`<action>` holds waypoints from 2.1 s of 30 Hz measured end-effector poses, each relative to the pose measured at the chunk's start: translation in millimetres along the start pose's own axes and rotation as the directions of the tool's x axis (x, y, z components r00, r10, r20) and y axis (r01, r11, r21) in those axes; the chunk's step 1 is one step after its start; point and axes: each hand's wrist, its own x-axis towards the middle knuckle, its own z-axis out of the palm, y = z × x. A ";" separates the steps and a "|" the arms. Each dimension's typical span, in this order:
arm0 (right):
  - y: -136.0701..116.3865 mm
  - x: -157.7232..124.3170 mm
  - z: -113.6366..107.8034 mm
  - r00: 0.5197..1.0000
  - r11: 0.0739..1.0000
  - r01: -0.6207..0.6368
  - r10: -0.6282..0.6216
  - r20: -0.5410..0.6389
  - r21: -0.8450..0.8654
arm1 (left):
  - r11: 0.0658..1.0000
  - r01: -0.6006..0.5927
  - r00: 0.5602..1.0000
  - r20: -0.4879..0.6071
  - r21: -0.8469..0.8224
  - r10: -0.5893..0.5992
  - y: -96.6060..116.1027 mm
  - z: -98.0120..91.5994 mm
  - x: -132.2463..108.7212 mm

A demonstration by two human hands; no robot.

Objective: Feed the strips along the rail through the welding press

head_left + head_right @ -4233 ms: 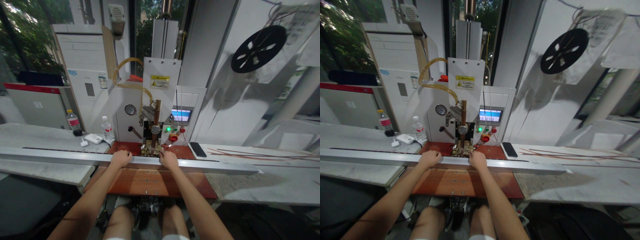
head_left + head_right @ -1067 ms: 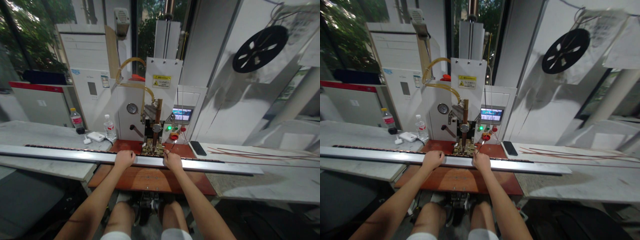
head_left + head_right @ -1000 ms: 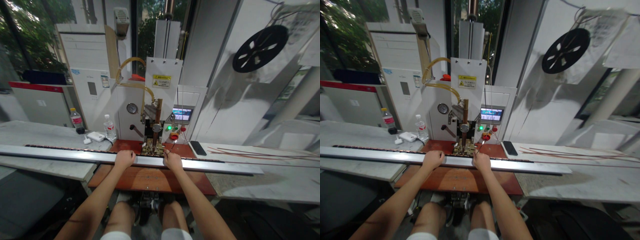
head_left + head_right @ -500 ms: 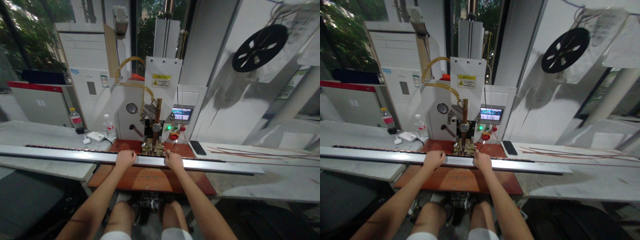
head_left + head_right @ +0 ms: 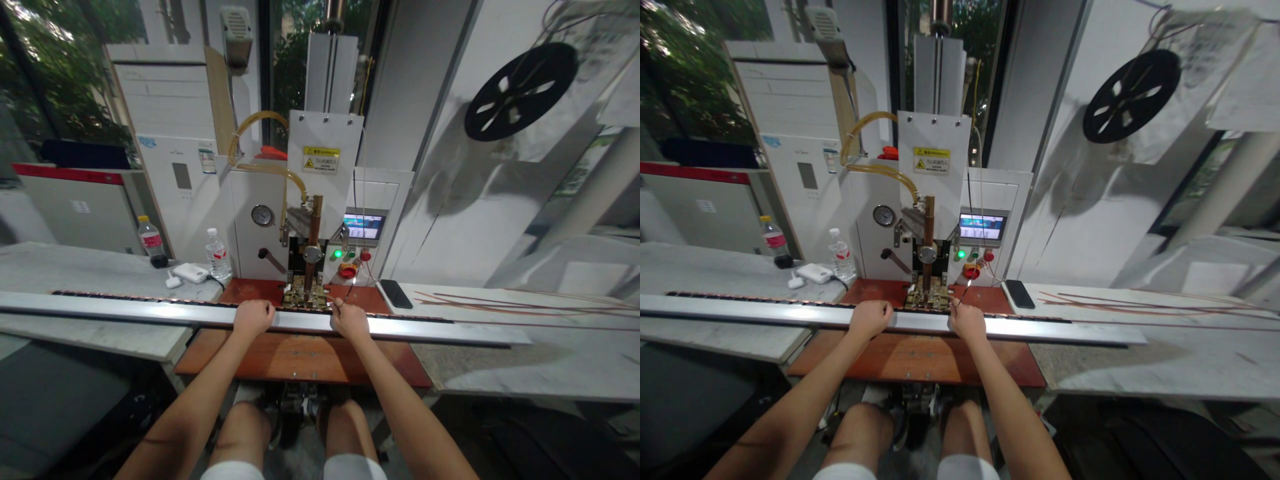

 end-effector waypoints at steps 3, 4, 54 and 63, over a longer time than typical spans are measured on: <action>0.6 -0.1 0.3 1.000 1.000 -0.006 0.006 0.004 0.002 | 1.000 -0.014 1.000 -0.012 0.010 0.015 0.2 0.7 0.2; 0.8 -0.2 0.2 1.000 1.000 -0.008 0.008 0.007 0.004 | 1.000 -0.021 1.000 -0.016 0.011 0.021 0.1 1.1 0.3; 11.8 9.2 -5.5 0.995 0.998 -0.023 0.018 0.101 0.052 | 1.000 0.009 0.996 0.092 0.008 -0.010 12.5 -0.6 10.7; 13.1 15.0 -4.3 0.991 0.996 -0.030 0.019 0.130 0.079 | 0.999 0.036 0.984 0.177 -0.015 -0.033 11.1 -1.3 15.7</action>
